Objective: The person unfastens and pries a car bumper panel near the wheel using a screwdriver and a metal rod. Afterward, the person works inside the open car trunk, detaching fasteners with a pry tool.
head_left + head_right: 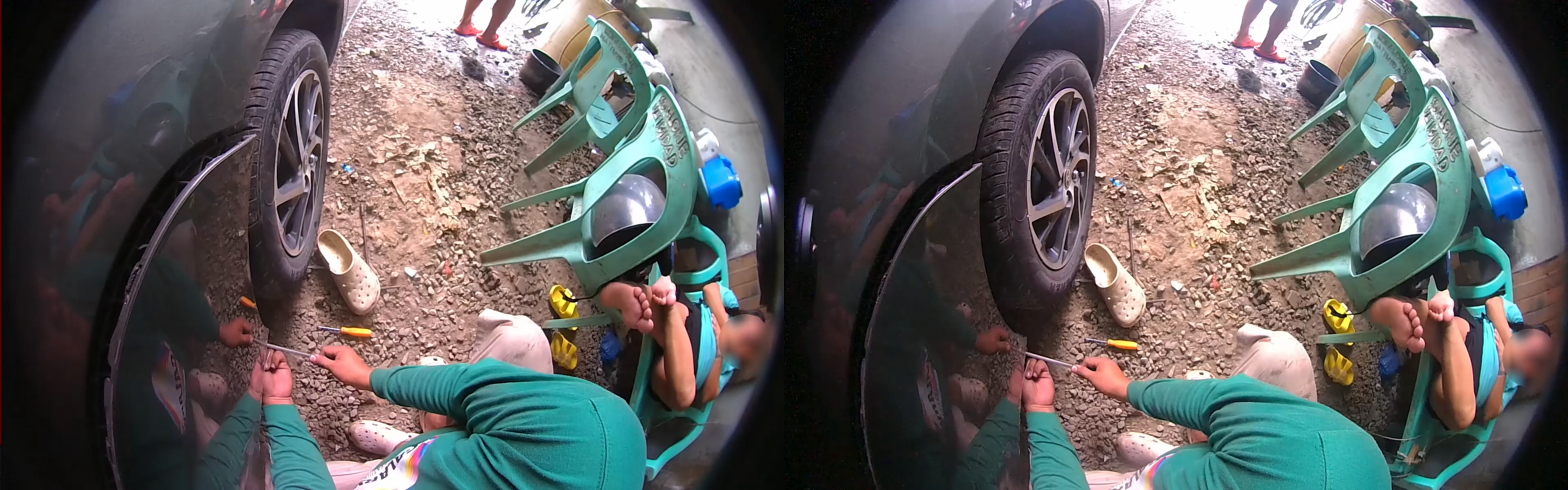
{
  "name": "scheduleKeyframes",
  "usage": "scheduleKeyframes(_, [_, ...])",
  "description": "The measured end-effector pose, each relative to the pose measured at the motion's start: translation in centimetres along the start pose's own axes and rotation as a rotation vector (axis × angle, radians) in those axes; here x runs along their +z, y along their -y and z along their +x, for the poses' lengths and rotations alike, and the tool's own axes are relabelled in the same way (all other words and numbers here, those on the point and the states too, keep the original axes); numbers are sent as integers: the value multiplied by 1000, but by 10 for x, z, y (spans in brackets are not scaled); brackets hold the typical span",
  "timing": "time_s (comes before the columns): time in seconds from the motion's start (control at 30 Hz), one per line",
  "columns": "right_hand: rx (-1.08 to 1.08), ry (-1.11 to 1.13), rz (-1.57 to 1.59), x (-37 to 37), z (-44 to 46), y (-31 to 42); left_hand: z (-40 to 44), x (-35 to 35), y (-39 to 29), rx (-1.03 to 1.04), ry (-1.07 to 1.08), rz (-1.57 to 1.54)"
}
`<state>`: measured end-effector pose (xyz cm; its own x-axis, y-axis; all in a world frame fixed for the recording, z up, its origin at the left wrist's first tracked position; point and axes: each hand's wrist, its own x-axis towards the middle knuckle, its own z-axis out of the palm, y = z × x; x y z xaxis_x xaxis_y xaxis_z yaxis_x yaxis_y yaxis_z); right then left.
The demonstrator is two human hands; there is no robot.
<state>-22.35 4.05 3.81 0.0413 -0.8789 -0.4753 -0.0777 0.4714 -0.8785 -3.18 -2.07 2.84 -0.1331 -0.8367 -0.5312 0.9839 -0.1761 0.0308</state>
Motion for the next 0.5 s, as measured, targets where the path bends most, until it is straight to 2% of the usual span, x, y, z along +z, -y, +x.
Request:
scheduleKeyframes(0.17, [49,4,50,2,-2,3,4,-4,-1,-52,18,-68])
scheduleKeyframes(0.4, [70,25,22,-2,0,4,0,-1,2,2,-17,-15])
scheduleKeyframes(0.5, [77,40,19,-1,1,-4,-1,0,1,-32,33,-40])
